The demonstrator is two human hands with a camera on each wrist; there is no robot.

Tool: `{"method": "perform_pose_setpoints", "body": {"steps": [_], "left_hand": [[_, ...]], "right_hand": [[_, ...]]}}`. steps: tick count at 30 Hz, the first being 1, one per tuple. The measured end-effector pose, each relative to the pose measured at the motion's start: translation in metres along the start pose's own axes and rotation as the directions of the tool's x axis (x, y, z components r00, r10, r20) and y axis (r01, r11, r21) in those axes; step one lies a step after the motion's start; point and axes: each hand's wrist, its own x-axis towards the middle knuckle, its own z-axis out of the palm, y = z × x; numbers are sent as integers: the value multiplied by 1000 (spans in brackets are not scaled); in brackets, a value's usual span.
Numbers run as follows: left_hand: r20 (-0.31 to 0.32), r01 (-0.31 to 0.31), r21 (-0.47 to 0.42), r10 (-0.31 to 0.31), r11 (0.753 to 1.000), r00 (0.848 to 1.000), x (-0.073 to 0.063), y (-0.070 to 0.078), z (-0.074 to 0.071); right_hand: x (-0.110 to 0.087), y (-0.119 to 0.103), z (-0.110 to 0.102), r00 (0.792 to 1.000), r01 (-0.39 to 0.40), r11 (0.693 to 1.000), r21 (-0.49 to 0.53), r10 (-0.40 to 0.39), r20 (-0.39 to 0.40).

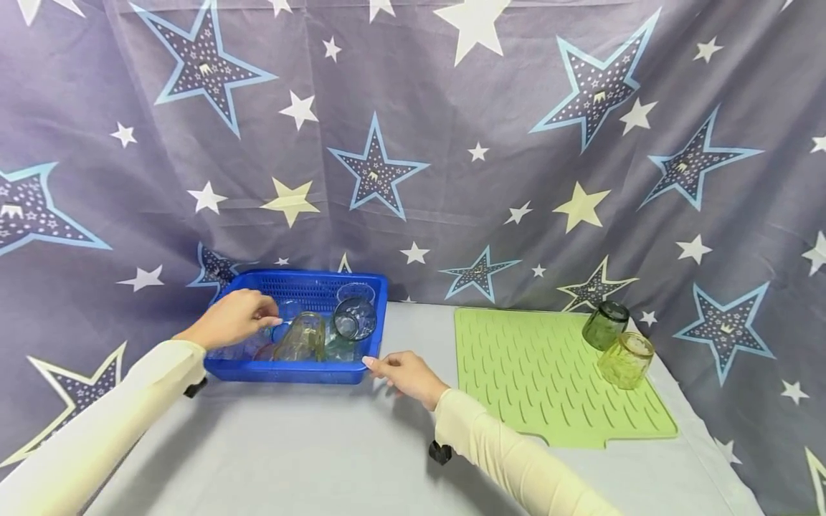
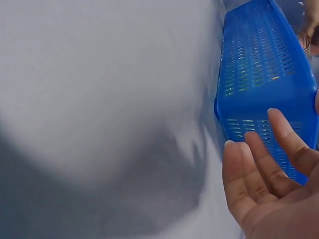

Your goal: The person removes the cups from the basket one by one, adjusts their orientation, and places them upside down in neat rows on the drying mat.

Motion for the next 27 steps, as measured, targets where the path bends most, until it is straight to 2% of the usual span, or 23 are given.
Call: {"method": "perform_pose_setpoints", "body": {"steps": [3,7,12,17,22,25,27], "left_hand": [[16,29,49,-30,998,999,-12,-25,0],[3,61,87,-62,994,998,-23,-42,-5],[66,98,72,-103,993,992,-30,-50,-11],[150,109,100,-123,989,981,-34,-48,-15],[151,73,117,-90,990,984,-38,-44,-19],[135,7,170,-30,985,990,-37,-42,-21],[122,-56,238,27,970,992,-37,-39,-21]], "right_hand": [[0,1,0,1000,-4,1000,19,4,-6],[0,0,0,1000,0,1000,30,1,-10],[0,1,1,1000,-9,999,37,9,-14],[0,1,1,1000,-8,999,45,9,-29],[-1,-1,1,999,-7,999,49,9,-33],[-2,-1,1,999,-4,999,46,6,-38],[-2,-2,1,999,-6,999,44,8,-40]]}}
